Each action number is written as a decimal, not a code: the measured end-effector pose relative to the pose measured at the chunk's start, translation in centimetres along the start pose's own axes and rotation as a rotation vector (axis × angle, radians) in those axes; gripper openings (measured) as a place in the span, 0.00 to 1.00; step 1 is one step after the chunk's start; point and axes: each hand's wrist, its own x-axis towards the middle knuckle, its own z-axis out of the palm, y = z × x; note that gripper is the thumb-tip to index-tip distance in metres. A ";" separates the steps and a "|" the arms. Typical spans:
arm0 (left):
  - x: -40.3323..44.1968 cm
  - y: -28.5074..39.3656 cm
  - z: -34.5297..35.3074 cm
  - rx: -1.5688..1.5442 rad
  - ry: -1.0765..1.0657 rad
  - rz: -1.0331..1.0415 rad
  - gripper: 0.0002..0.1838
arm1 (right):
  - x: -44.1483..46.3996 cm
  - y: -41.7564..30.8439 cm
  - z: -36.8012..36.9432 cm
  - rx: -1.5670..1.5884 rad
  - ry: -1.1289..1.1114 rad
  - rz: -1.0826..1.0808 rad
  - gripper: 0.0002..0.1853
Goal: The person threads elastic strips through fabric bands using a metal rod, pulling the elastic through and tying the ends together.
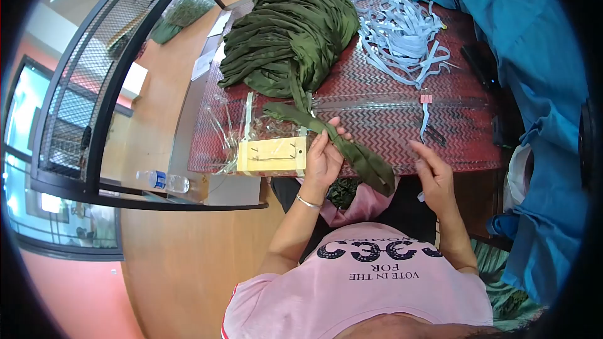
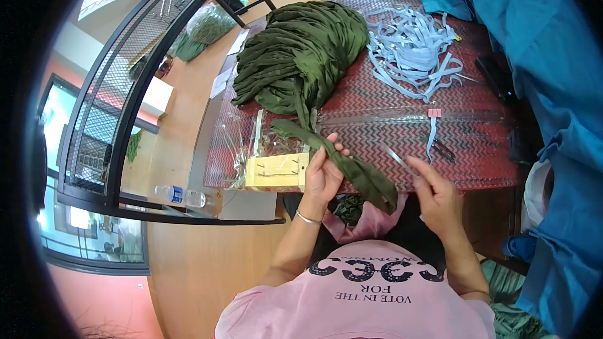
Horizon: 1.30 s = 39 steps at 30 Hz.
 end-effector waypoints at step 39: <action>-3.8 -3.2 3.6 1.644 -0.355 0.466 0.06 | 1.7 0.4 4.3 0.159 -0.402 -0.025 0.21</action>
